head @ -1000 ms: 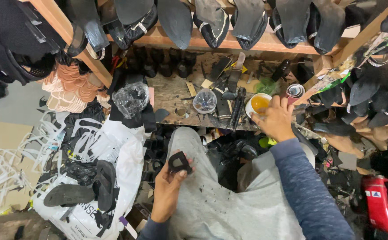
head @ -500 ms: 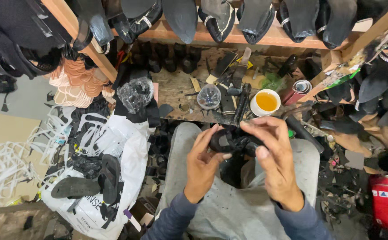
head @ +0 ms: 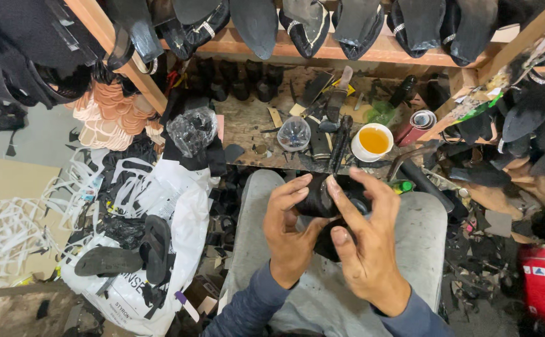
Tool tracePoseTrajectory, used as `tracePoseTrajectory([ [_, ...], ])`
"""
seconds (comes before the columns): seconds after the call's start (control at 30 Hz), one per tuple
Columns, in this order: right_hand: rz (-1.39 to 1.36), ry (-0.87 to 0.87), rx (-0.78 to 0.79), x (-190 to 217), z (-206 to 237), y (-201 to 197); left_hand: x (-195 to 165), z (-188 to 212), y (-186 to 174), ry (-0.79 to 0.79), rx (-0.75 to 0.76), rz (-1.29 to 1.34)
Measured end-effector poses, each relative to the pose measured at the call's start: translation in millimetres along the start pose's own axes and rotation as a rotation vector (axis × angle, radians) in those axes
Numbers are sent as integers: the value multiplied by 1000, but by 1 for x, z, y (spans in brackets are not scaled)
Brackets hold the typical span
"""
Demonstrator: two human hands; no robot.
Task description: The person repeatedly picks up small black shoe parts from a pile, rubs them between both hands, and places them back. The person also reaches for and handles a small cup of liquid on the workbench.
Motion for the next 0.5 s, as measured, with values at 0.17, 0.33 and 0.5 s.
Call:
tracePoseTrajectory([
  [0.17, -5, -14, -19, -2, -1, 2, -1, 0, -1, 17, 6, 3],
  [0.33, -54, -18, -1, -10, -5, 7, -6, -1, -1, 39, 36, 4],
  [0.5, -12, -96, 17, -13, -4, 3, -9, -4, -5, 29, 63, -61],
])
Point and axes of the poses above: each hand's wrist, its own z-axis away from the middle knuckle, its own y-axis out of the palm, x = y × z, the point moved 4 cm from there along -z, towards the middle knuckle, and after that the axes turned 2 degrees about z, right-handed, at the moved point
